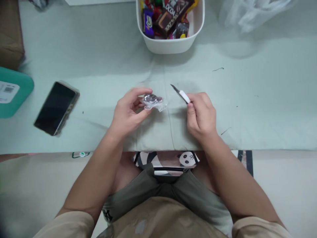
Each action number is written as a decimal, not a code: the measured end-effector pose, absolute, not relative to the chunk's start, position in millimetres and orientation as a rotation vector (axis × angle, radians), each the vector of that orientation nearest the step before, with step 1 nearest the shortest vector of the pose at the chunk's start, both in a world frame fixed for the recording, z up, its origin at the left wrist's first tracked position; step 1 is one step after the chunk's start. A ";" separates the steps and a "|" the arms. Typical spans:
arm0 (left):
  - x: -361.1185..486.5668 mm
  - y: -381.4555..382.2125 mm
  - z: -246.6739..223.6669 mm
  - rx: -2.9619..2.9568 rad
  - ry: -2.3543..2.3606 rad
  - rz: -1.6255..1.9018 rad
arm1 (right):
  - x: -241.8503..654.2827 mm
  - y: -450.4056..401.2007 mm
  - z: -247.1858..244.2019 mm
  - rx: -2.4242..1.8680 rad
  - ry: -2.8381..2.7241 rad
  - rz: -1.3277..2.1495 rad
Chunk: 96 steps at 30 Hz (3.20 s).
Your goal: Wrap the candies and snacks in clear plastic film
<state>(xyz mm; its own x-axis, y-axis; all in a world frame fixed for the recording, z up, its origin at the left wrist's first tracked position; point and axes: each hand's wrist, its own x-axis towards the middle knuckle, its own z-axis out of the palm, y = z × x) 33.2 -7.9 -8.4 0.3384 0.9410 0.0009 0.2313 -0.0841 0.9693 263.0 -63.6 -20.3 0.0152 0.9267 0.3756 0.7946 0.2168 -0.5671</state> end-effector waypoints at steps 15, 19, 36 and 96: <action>29.3 -2.6 -18.7 1.351 1.071 0.915 | 252.9 -72.4 -24.0 -1.411 -1.936 0.266; 35.9 1.4 -19.8 1.157 1.078 0.925 | 253.3 -73.0 -22.7 -1.287 -1.924 0.245; 47.0 -1.0 -7.3 0.810 0.880 0.735 | 250.9 -75.7 -18.9 -1.389 -1.863 0.345; 23.1 7.3 -9.3 0.934 0.813 0.732 | 262.0 -75.9 -28.9 -1.438 -1.922 0.306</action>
